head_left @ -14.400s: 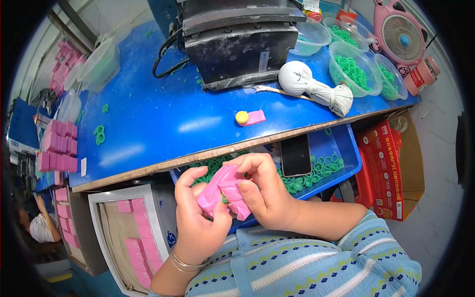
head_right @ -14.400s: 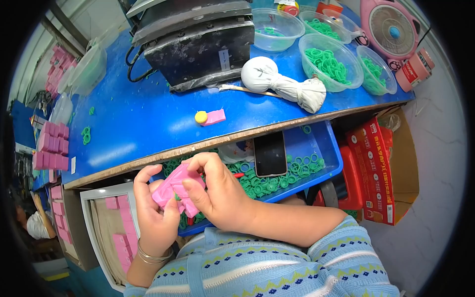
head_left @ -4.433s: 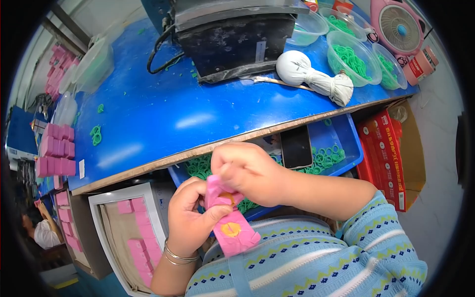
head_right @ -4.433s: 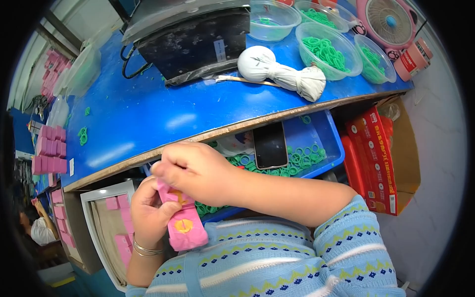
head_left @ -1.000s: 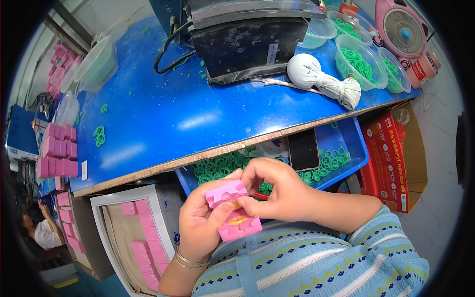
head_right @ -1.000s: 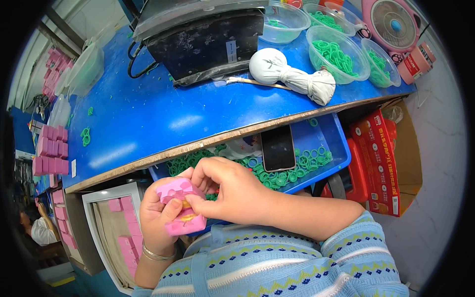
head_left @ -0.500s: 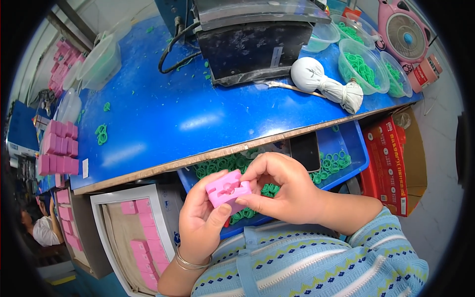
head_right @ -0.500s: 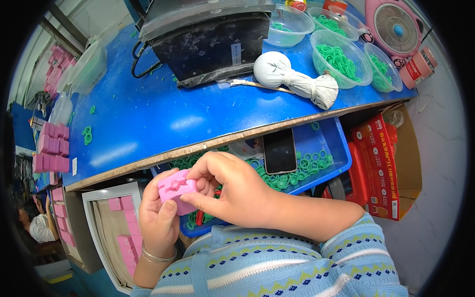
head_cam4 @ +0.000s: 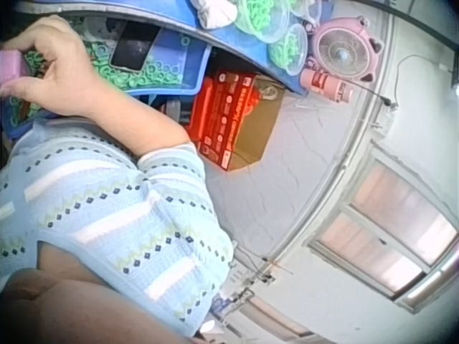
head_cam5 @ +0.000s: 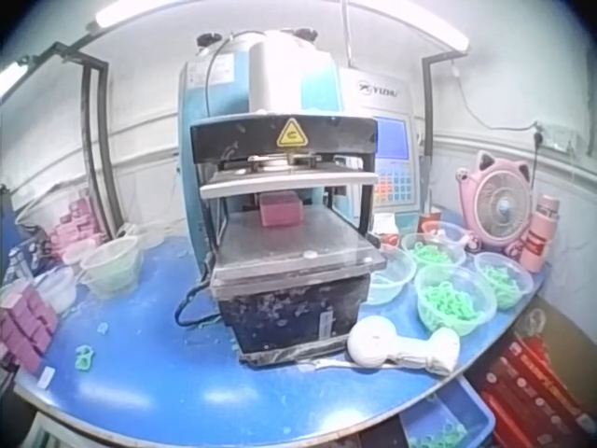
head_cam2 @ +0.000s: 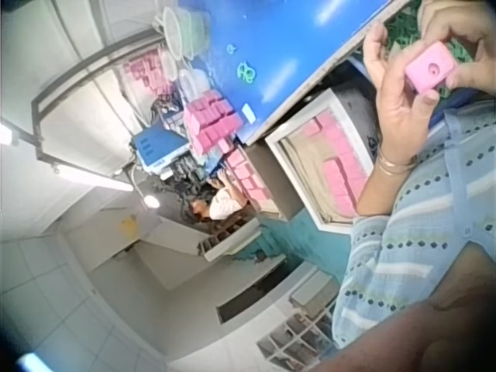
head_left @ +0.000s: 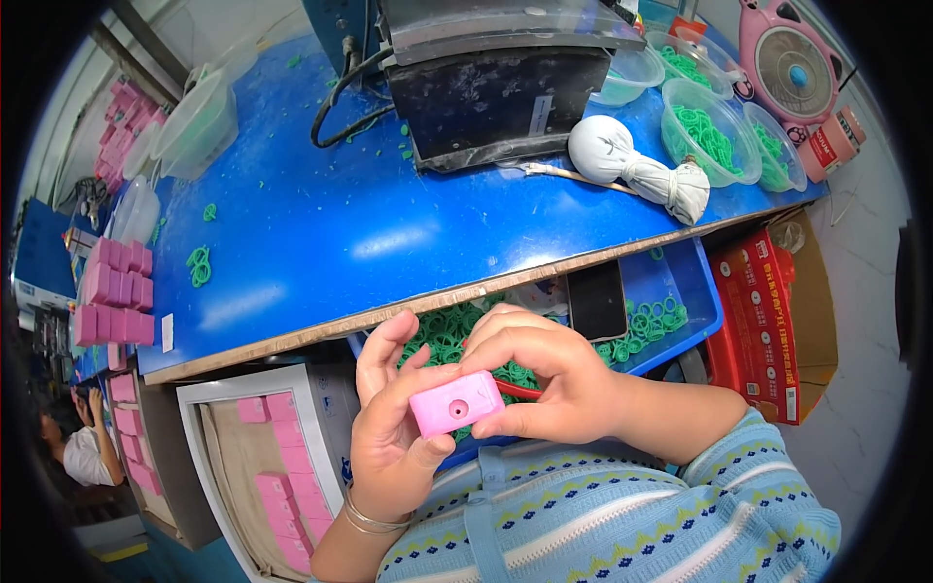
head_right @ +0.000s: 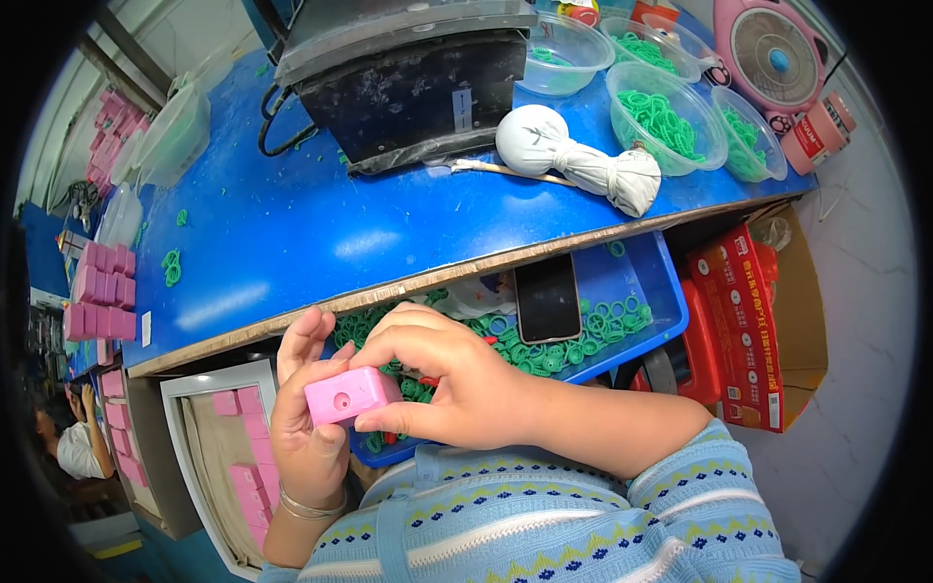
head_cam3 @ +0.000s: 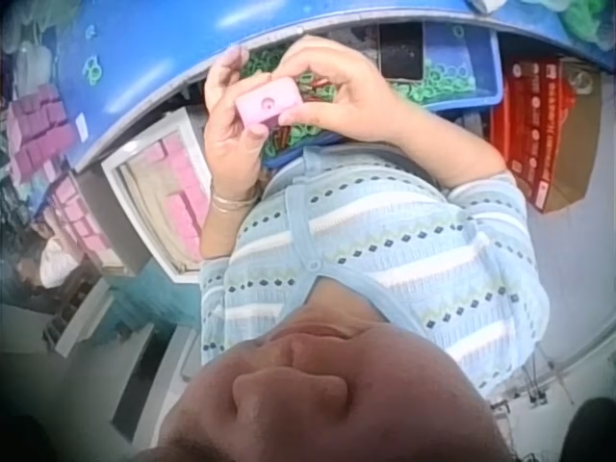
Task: Assemble small green plastic components into pink rubber molds and place them into a heat press.
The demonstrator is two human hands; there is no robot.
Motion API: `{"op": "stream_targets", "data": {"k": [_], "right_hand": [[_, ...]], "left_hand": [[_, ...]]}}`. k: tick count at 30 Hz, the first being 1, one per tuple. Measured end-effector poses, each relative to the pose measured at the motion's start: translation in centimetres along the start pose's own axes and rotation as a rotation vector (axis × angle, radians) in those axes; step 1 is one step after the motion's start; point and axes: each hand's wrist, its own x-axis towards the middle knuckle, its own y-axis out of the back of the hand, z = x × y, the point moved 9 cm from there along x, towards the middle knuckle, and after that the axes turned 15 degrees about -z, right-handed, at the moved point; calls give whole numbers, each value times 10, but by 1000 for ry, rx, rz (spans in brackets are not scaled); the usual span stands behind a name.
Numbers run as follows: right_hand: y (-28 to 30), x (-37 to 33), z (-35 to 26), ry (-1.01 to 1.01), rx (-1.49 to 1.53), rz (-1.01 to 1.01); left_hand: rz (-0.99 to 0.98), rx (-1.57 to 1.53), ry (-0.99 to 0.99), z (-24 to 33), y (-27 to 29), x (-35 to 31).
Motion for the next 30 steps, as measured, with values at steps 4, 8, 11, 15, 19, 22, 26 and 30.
{"op": "stream_targets", "data": {"k": [4,8,11,15,19,22,26,30], "right_hand": [[-22,-5,27,-175,858,155],[-58,-11,68,-256,1710,128],[-83,-5,55,-360,2022,-32],[-71,-1,61,-437,1665,19],[-56,-6,61,-501,1368,116],[-53,-6,58,-513,1286,60],[-52,-3,56,-472,1315,73],[-55,-5,58,-504,1367,90]], "left_hand": [[-68,31,27,-4,-4,2],[-381,541,128,9,-35,13],[-299,661,47,12,-36,12],[-303,709,41,17,-33,13],[-159,887,18,27,-25,10],[-127,838,44,26,-24,8],[-80,761,67,25,-19,5],[-106,685,36,22,-18,6]]}}
